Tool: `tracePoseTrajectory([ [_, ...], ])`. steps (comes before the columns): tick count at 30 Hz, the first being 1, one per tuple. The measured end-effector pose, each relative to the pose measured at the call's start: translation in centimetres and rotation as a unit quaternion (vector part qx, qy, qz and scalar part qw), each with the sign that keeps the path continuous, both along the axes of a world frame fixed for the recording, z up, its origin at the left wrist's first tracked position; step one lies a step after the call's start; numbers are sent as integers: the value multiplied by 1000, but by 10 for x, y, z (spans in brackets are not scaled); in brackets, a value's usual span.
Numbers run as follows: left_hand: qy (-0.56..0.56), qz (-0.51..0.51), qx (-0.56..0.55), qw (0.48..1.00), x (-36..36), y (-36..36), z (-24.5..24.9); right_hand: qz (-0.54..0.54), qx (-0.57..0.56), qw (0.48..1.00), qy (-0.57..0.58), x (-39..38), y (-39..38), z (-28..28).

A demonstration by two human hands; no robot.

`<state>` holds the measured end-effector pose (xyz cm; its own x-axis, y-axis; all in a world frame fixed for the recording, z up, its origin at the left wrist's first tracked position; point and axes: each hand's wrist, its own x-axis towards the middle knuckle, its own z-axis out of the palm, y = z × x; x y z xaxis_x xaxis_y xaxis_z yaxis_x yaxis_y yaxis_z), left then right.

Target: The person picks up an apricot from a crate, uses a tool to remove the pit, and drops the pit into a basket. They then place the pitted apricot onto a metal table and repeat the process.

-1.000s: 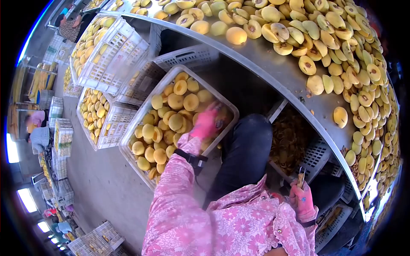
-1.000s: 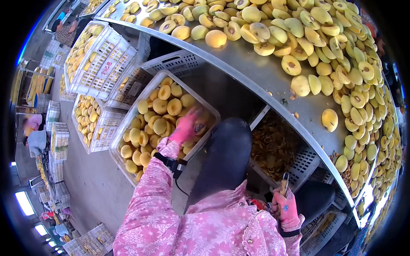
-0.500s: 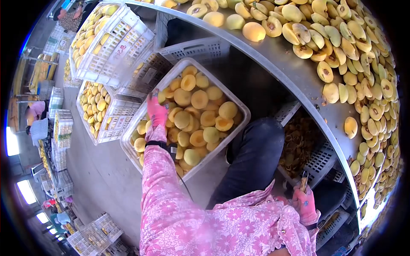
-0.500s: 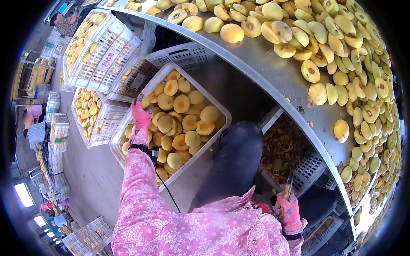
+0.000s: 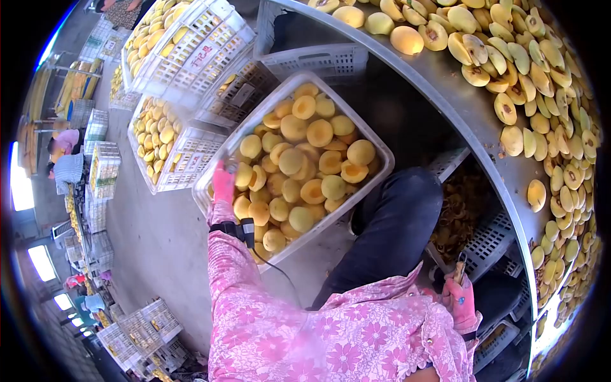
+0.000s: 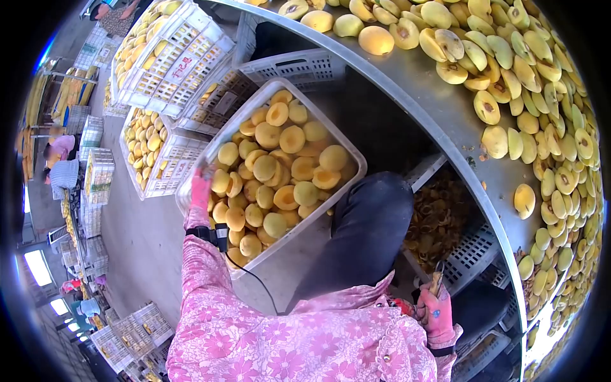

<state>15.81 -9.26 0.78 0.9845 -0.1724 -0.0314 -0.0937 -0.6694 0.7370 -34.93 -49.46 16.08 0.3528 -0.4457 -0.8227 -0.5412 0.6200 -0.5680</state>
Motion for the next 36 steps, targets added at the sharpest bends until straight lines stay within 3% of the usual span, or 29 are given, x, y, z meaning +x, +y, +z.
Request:
tracePoseTrajectory([
  [1,14,-72,109,991,-20,-10,19,3,-1,1000,2,3,1,0],
  [2,-126,-139,214,959,-28,-8,10,-1,3,1000,0,5,2,0],
  [3,-125,-108,239,957,-27,-3,-1,-4,6,1000,-1,6,2,2],
  [8,-173,-44,175,968,-40,-19,1,-8,-4,1000,-14,2,5,-3],
  [11,-127,54,44,989,-35,4,-11,-3,-9,1000,-16,-2,5,-4],
  [13,-128,117,-61,983,-50,-4,24,-2,-7,1000,0,-6,5,-5],
  [15,-146,158,-76,974,-60,8,38,5,-11,1000,-3,-7,5,-8],
  [22,-197,257,-190,927,-48,68,27,22,-12,1000,2,6,11,-1],
  [25,-224,235,13,946,-34,84,23,26,-26,999,2,11,15,2],
  [26,-176,215,144,950,-31,92,10,27,-19,999,3,12,16,1],
  [28,-68,156,394,903,-26,106,-24,26,-5,1000,10,11,18,0],
  [35,49,95,418,902,0,123,-26,19,11,1000,-13,10,20,6],
  [36,-29,107,410,905,-10,103,-12,-26,25,999,-15,4,20,4],
])
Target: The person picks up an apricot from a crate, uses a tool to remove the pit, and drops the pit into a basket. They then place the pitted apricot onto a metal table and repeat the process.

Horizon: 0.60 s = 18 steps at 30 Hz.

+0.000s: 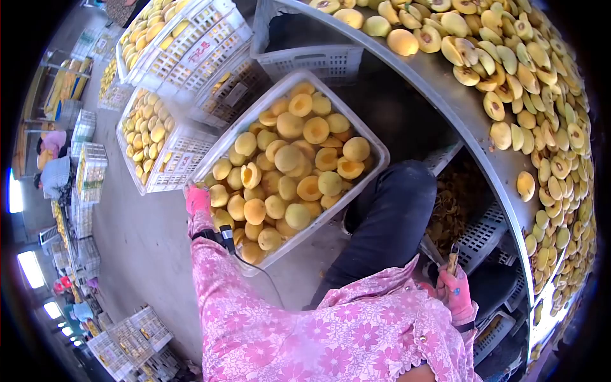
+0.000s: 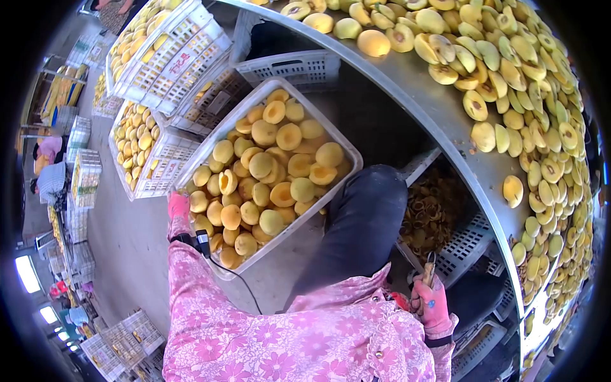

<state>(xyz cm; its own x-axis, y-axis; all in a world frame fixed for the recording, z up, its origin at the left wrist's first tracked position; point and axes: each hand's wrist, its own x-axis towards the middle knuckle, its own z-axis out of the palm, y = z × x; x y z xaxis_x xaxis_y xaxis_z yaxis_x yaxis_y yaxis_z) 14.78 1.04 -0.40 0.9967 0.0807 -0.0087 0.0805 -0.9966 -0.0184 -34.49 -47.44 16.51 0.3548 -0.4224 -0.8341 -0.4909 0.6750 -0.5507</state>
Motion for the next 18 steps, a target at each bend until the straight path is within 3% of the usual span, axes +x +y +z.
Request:
tracePoseTrajectory([
  [3,-173,-109,-63,977,-26,-87,64,15,-18,1000,1,-4,-4,16],
  [4,-183,-139,-144,962,-36,-117,76,15,-24,1000,0,-7,-5,19],
  [7,-99,-220,-256,936,-54,-193,105,-7,-38,999,-2,-20,-9,29],
  [10,37,-220,-362,905,-63,-251,117,-72,-32,997,-1,-32,-14,44],
  [13,101,-313,-411,850,-94,-309,181,-86,-56,994,-19,-53,-21,58],
  [16,189,-438,-461,749,-137,-393,225,-94,-68,993,0,-78,-27,77],
  [17,237,-446,-544,670,-141,-409,214,-116,-64,990,-41,-98,-25,70],
  [18,289,-428,-555,652,-156,-424,229,-146,-51,987,-52,-111,-24,74],
])
